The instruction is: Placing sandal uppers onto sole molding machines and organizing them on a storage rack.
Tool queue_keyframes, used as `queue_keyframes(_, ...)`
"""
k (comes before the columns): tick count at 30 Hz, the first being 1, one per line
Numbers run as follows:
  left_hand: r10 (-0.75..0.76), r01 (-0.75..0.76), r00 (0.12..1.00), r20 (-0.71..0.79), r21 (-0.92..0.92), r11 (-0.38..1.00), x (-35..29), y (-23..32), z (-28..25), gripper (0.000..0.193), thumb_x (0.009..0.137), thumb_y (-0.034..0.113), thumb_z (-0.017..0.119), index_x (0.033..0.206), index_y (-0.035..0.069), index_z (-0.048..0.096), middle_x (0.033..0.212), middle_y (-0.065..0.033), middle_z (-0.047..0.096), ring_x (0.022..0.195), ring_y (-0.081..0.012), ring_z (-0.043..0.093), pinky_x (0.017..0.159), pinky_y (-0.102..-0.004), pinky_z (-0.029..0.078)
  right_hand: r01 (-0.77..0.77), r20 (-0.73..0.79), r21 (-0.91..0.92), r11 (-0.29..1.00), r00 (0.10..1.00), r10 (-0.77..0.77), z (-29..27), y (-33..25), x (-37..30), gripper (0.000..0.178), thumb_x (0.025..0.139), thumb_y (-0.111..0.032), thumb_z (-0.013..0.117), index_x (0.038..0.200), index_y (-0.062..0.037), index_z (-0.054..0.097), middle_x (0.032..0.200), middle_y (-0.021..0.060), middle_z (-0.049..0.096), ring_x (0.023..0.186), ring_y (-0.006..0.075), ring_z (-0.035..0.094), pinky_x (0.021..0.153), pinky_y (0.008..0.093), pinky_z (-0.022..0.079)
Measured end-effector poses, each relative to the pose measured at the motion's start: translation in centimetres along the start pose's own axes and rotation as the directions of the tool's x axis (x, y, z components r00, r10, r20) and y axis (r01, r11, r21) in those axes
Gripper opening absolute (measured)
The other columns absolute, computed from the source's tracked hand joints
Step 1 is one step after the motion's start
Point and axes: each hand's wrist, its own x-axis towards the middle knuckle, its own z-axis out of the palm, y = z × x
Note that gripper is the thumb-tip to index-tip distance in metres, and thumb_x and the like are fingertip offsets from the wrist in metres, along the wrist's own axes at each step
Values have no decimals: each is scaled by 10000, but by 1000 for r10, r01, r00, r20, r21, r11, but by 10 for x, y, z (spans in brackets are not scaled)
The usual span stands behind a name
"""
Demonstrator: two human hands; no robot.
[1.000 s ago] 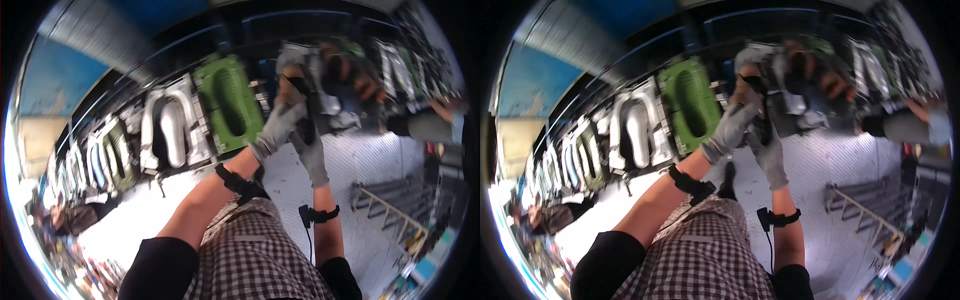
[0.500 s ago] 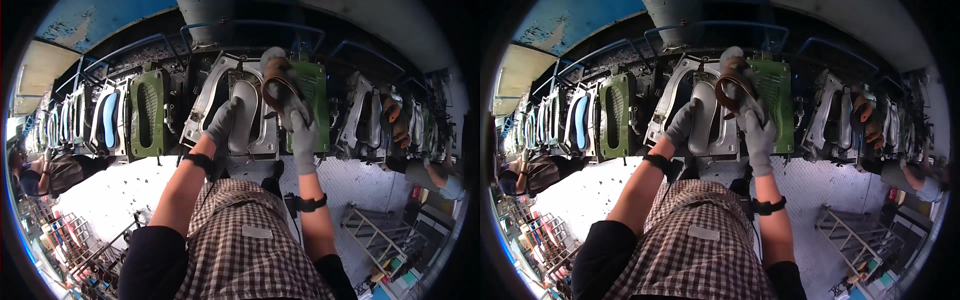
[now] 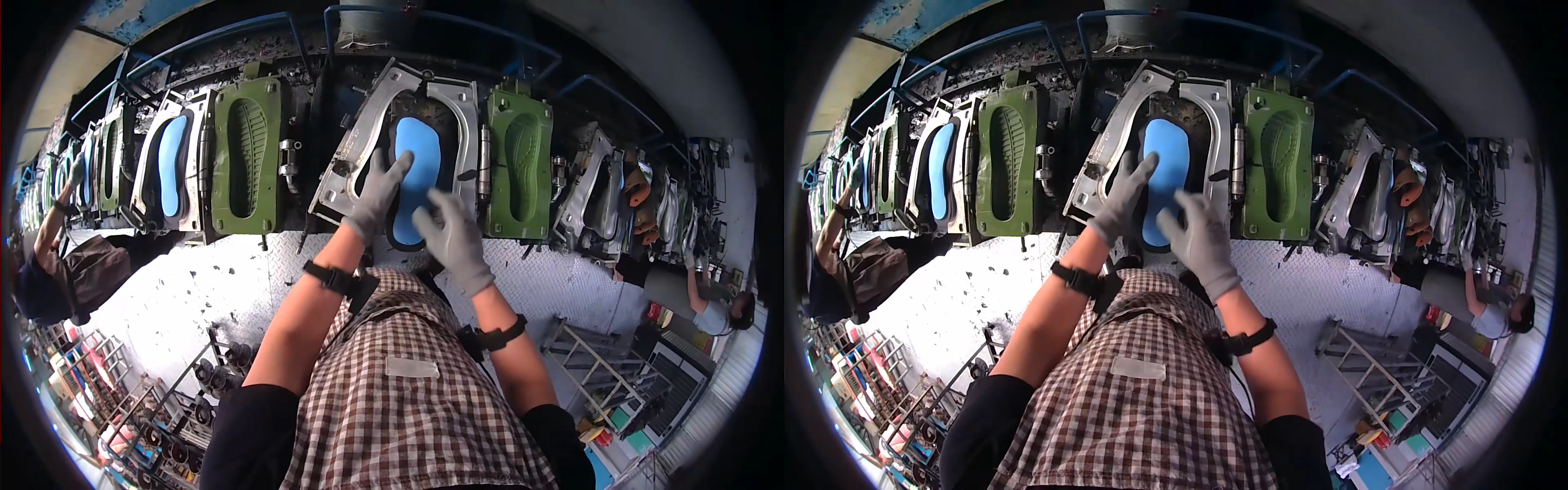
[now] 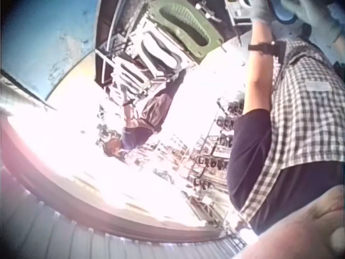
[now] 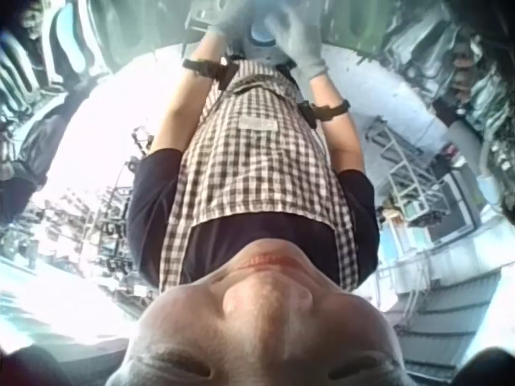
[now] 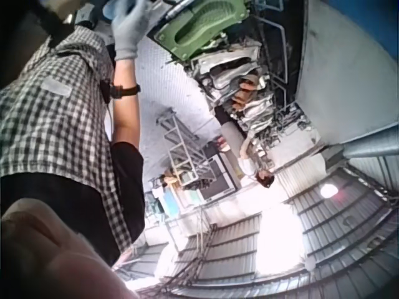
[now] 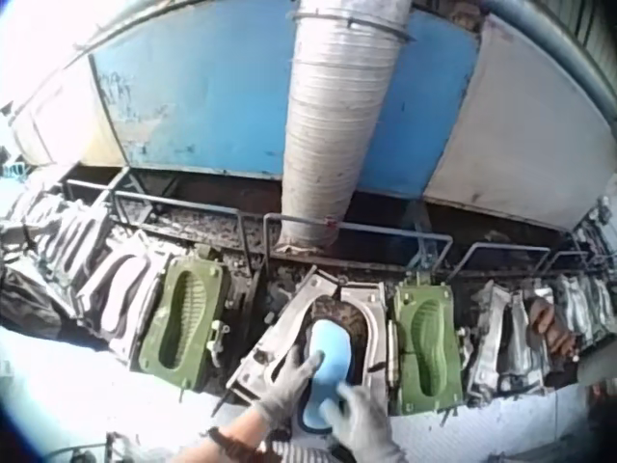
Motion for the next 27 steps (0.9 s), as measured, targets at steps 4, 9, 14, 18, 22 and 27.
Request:
queue_keyframes(4, 34, 17, 980, 198, -249, 968, 32, 8, 16, 847, 872, 212, 806, 1566, 29, 356, 1347, -111, 623, 1149, -192, 626, 952, -330, 535, -268, -27, -206, 941, 963, 268, 30, 44, 17, 565, 891, -223, 738, 1356, 37, 549, 1043, 227, 661, 963, 367, 657, 859, 455, 530)
queue_keyframes(9, 122, -66, 976, 179, -290, 955, 29, 5, 18, 802, 865, 114, 807, 1558, 44, 408, 1411, -100, 589, 1205, -174, 594, 1004, -312, 507, -417, -8, 143, 897, 906, 423, 26, 25, 17, 592, 870, -153, 731, 1385, 59, 532, 918, 144, 643, 796, 259, 617, 784, 381, 525)
queue_keyframes(14, 162, -144, 981, 107, -154, 977, 78, 16, 41, 826, 864, 117, 806, 1570, 43, 383, 1335, -108, 635, 1144, -176, 618, 956, -296, 531, -203, -174, 91, 975, 961, 216, 6, 30, 58, 628, 890, -106, 641, 1490, -60, 460, 1323, 244, 633, 1096, 399, 671, 914, 459, 546)
queue_keyframes(18, 198, -210, 977, -79, -188, 960, 81, 16, 62, 872, 909, 170, 750, 1600, 15, 241, 1340, -168, 608, 1099, -220, 649, 887, -308, 566, -281, -56, -151, 948, 960, 275, -13, 39, 86, 626, 904, -189, 604, 1514, -207, 467, 1241, 189, 687, 964, 396, 707, 833, 481, 564)
queue_keyframes(22, 174, -157, 984, -42, 255, 954, 25, -4, 65, 823, 920, 291, 739, 1566, 9, 315, 1422, -249, 551, 1277, -296, 575, 1082, -395, 453, -245, -86, -93, 965, 968, 237, -28, 72, 60, 513, 943, -255, 590, 1454, -278, 551, 1142, 156, 727, 908, 373, 722, 816, 457, 575)
queue_keyframes(27, 651, -199, 758, 49, 967, 159, -44, 42, -37, 376, 907, 179, 740, 1276, 152, 672, 1266, -144, 636, 1170, -339, 604, 998, -424, 495, -169, -152, 184, 968, 968, 198, -87, 100, 2, 449, 1009, -79, 582, 1453, -29, 537, 1060, 106, 702, 884, 179, 665, 788, 339, 544)
